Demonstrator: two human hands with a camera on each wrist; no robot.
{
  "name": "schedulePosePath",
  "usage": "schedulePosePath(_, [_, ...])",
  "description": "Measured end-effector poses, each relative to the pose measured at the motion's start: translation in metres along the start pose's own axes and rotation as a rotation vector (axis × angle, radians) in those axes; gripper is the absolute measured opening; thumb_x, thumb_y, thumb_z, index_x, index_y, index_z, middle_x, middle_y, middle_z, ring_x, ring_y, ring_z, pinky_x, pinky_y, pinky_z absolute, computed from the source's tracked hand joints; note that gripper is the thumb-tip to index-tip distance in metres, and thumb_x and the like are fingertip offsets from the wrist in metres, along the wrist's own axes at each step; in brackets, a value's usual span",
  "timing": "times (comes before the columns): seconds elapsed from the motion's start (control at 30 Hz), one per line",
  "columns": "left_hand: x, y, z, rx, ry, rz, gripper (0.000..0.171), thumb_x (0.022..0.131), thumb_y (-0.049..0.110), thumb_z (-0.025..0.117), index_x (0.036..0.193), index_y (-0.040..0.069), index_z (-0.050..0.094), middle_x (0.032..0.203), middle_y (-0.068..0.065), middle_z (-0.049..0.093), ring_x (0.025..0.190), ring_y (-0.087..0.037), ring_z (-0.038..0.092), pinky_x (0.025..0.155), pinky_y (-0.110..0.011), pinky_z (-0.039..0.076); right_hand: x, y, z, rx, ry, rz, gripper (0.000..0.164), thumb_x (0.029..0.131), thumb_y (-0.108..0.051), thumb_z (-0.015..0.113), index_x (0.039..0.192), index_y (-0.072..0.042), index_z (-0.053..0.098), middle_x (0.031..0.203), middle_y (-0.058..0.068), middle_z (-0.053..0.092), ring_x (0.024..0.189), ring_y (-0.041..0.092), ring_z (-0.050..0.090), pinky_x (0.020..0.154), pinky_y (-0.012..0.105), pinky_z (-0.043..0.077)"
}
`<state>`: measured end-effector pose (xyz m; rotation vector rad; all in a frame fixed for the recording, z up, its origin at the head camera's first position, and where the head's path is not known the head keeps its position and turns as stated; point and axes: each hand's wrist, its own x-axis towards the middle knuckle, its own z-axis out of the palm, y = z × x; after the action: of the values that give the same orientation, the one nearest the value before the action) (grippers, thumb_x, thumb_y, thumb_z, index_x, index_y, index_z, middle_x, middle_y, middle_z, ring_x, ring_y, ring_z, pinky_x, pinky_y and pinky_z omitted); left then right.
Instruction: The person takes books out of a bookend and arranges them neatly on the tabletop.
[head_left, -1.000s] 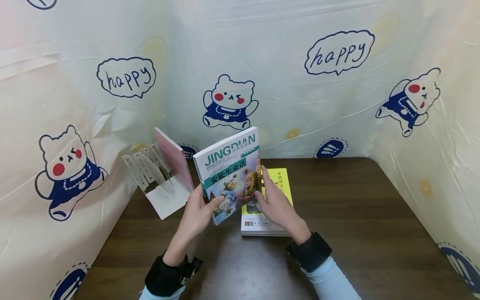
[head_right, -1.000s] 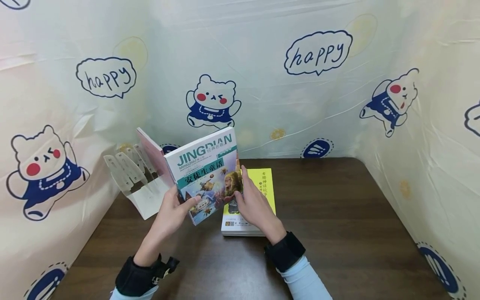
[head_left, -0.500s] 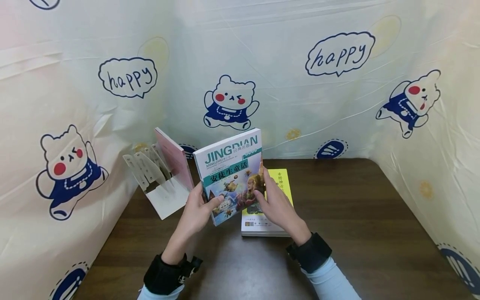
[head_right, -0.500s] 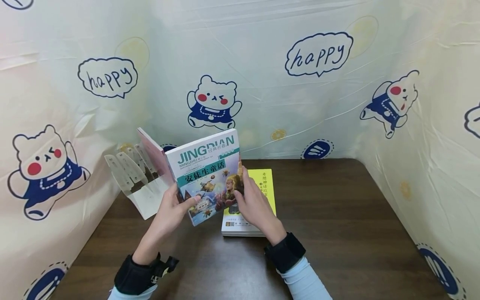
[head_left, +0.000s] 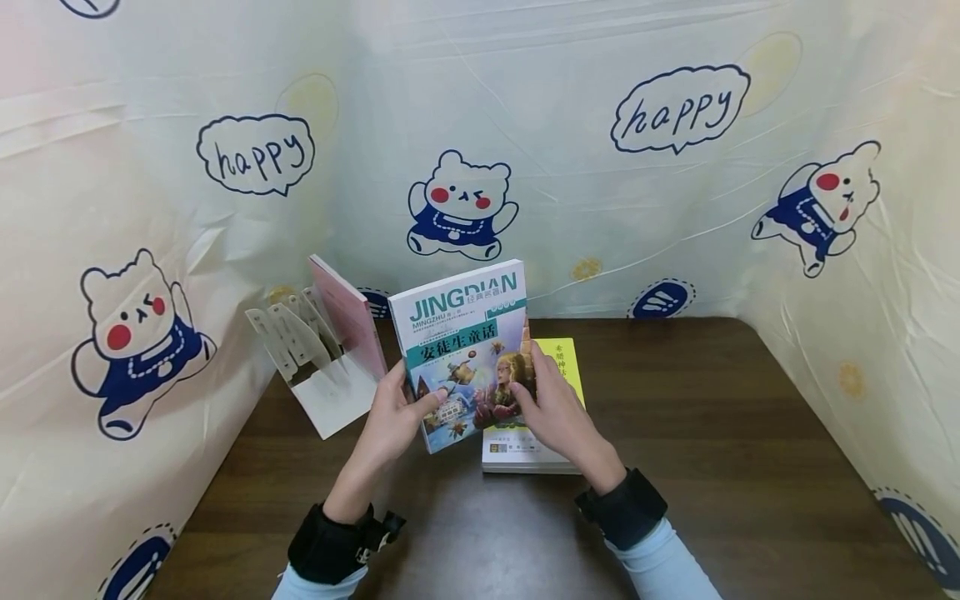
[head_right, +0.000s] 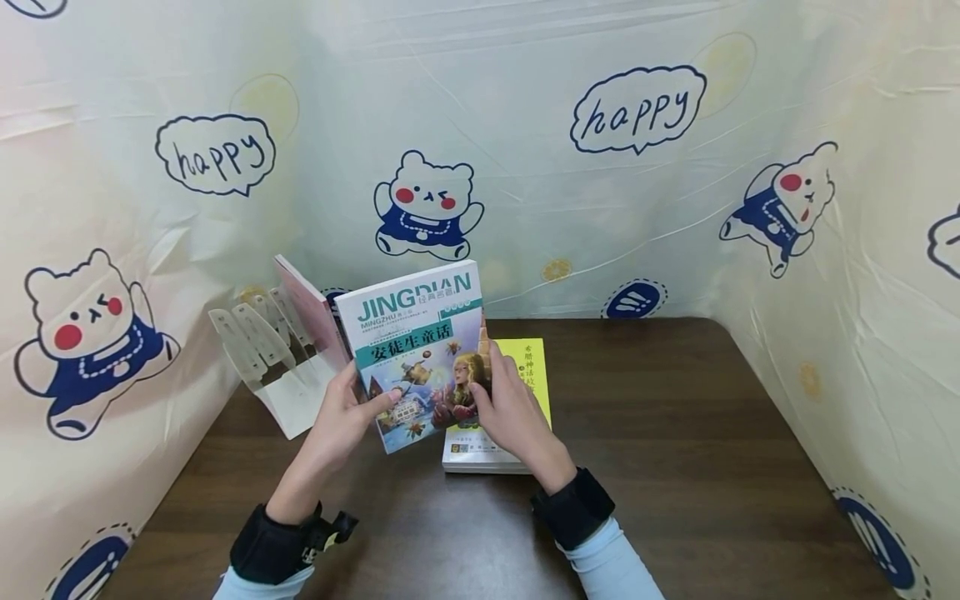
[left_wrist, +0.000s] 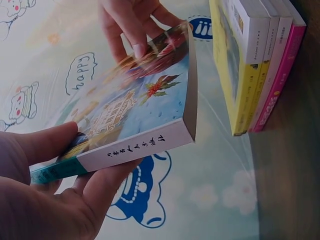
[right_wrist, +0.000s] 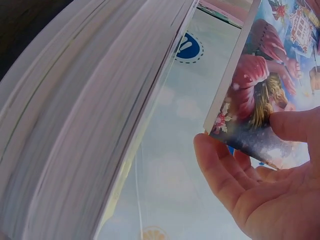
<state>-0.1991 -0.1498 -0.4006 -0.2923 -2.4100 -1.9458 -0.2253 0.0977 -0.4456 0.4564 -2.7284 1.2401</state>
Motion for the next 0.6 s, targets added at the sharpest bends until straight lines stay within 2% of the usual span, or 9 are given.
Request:
schedulePosePath(0.3, [0.0043, -0.0044, 0.0033, -0.066, 0.045, -0.033, 0.062, 0.098, -0.004, 0.066, 0.153, 0.016, 0.049, 0.145, -0.022, 0.063, 0.124, -0.040, 0.064, 0.107, -0.066, 0.048, -0.0013, 0.0048, -0.0008, 0.022, 0.016, -0.032, 0.075, 0.106, -0.025, 0.061, 0.166, -0.009, 0.019, 0.158, 0.023, 0.042, 0.135, 0.035, 0.051, 0.114, 0.059, 0.044])
schedulePosePath(0.6, [0.0079, -0.0081, 0.0064, -0.114, 0.094, -0.067, 0.062, 0.098, -0.003, 0.066, 0.154, 0.018, 0.049, 0.148, -0.022, 0.061, 0.126, -0.042, 0.062, 0.111, -0.067, 0.044, -0.0030, 0.0068, -0.0026, 0.025, 0.025, -0.039, 0.074, 0.106, -0.025, 0.061, 0.166, -0.008, 0.020, 0.161, 0.022, 0.041, 0.136, 0.034, 0.051, 0.113, 0.058, 0.045])
